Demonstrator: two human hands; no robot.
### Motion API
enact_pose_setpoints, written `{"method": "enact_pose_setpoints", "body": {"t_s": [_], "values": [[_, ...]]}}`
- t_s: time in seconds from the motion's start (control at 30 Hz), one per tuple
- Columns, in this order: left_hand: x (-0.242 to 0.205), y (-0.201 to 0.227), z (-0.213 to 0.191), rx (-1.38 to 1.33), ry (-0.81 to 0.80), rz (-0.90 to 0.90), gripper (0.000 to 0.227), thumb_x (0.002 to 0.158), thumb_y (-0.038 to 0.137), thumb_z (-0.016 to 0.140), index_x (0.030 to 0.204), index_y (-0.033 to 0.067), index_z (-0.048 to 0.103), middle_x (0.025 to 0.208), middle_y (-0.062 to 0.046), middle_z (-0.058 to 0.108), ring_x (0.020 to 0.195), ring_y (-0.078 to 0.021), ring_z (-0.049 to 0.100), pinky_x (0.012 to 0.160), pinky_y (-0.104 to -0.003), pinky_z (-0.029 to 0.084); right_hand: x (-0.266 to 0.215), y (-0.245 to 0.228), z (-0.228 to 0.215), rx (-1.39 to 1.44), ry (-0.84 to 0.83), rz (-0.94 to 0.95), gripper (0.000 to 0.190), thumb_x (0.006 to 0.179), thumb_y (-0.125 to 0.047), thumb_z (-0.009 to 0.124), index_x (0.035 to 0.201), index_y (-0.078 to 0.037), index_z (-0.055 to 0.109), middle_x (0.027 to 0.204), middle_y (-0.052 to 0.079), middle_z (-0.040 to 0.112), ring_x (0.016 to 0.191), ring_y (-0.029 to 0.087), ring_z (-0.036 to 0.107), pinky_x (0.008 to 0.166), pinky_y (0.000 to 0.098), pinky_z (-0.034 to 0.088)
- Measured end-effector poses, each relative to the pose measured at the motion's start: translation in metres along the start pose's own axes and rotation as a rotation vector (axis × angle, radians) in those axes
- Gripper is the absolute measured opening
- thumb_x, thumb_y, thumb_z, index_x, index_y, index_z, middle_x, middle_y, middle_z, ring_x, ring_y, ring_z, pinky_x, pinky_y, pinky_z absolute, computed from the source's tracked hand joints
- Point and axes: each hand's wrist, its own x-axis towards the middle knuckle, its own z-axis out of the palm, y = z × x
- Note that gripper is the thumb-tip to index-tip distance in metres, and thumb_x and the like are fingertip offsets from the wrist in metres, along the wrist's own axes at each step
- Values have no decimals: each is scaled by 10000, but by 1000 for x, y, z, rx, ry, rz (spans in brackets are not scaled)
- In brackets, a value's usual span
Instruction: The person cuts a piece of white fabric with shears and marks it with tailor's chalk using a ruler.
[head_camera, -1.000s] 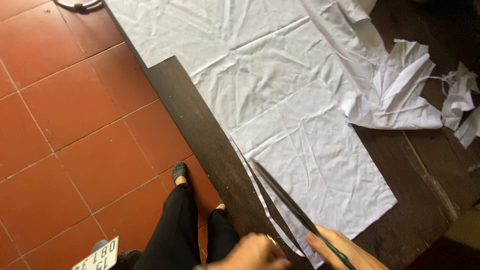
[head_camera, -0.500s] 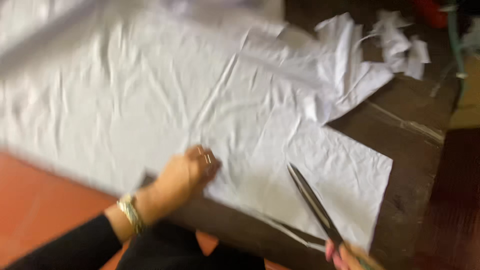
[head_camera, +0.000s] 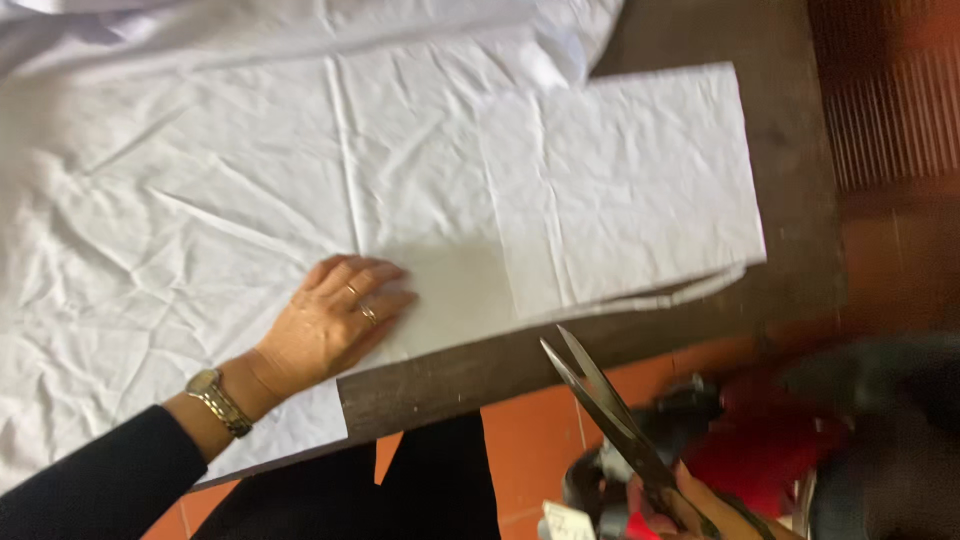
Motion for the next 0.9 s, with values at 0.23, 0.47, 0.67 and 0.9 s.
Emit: {"method": "enact_pose_setpoints", "body": {"t_s": [0.23,0.47,0.67,0.9], "values": [[2,-2,1,20,93,66,197,920,198,653,1103,124,643,1188,-75,610,1082,-242,598,958,-412,434,26,12,50,336,-13,208,704,777,-727,337,1073,-117,525,713,8,354,518,116,297,496,255,301],[3,-2,0,12,76,65,230,915,197,649,1128,113,640,1188,-82,614,1103,-263,587,957,-413,428,119,88,-54,845,-552,389,378,934,-403,570,1254,-202,566,966,-86,620,605,70,461,597,223,439],[4,-2,0,25,82,61,222,917,193,640,1128,123,644,1179,-73,622,1092,-258,594,939,-396,433,-12,-44,176,-692,206,-190,806,828,-531,578,1517,-336,207,1645,-186,48,1508,74,-12,1200,373,85],[3,-4,0,17,55,41,222,926,212,617,1134,137,642,1192,-59,615,1109,-248,582,958,-396,418,7,-33,161,-801,264,-71,568,908,-402,293,1469,-332,345,1571,-307,296,1452,-95,255,1199,174,230]]}}
